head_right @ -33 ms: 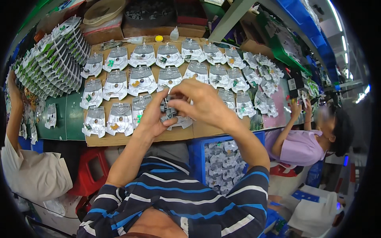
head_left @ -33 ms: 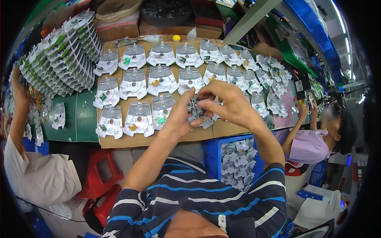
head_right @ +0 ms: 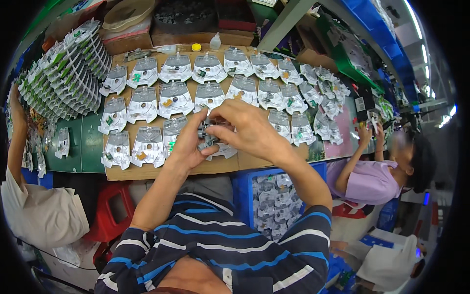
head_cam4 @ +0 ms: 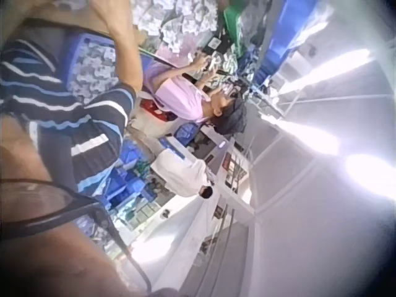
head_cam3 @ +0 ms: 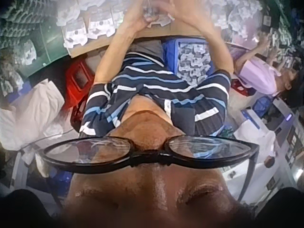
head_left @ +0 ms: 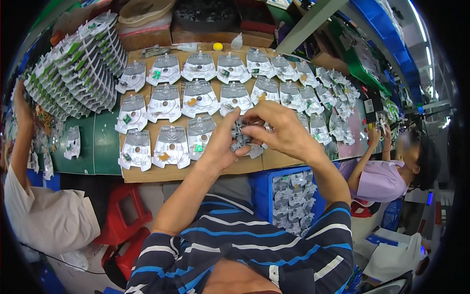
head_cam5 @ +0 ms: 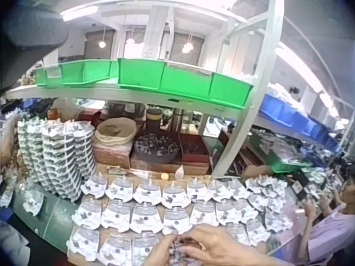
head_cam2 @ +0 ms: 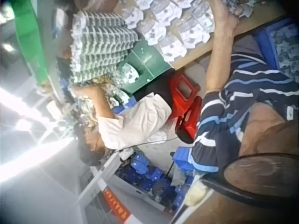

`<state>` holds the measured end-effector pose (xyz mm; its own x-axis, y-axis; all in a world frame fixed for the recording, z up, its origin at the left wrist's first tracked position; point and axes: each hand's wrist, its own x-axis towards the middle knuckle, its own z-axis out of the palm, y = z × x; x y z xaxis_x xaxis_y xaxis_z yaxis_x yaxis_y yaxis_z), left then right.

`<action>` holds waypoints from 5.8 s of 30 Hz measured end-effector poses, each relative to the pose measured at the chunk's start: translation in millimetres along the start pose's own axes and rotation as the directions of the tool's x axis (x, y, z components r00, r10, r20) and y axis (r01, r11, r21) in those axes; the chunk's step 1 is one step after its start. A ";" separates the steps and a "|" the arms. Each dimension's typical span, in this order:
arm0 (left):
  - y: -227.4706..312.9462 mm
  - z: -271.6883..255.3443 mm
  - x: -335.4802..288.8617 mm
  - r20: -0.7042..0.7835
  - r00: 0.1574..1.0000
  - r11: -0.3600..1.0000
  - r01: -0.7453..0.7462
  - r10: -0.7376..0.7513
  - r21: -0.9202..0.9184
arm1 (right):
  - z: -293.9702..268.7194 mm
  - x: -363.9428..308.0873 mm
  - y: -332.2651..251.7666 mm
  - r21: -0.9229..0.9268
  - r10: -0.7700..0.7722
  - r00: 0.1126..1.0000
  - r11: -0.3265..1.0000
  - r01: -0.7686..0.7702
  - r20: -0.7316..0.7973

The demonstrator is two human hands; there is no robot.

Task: The person puts wrapped electronic components into a blue crate, arranges base plates on a cardboard sheet, and attaches small plastic clips onto the base plates by hand.

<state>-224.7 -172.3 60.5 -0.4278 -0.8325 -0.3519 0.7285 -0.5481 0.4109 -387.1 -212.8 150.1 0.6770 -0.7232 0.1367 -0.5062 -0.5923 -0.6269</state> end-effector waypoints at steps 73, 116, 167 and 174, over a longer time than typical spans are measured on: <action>19.8 -9.7 -17.4 0.127 0.992 0.991 -0.029 0.013 0.130 | 12.4 35.4 29.7 0.343 0.249 0.958 0.896 -0.284 0.142; -6.5 -9.0 -27.9 0.094 0.995 0.888 -0.011 -0.036 0.459 | -3.2 10.6 111.5 -0.512 0.344 0.924 0.771 -0.378 -0.164; -50.7 -25.2 -55.7 0.144 0.955 0.700 0.082 -0.258 0.709 | 50.2 -98.2 -6.2 0.360 0.439 0.845 0.769 -0.529 0.305; -41.8 -26.7 -65.7 0.142 0.968 0.655 0.030 -0.208 0.755 | 55.5 -83.4 -3.5 0.372 0.406 0.841 0.764 -0.528 0.359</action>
<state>-212.8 -92.5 43.9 -0.6412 -0.7034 -0.3067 0.0605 -0.4447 0.8936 -412.2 -130.7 98.3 0.5552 -0.7209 -0.4147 -0.5448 0.0614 -0.8363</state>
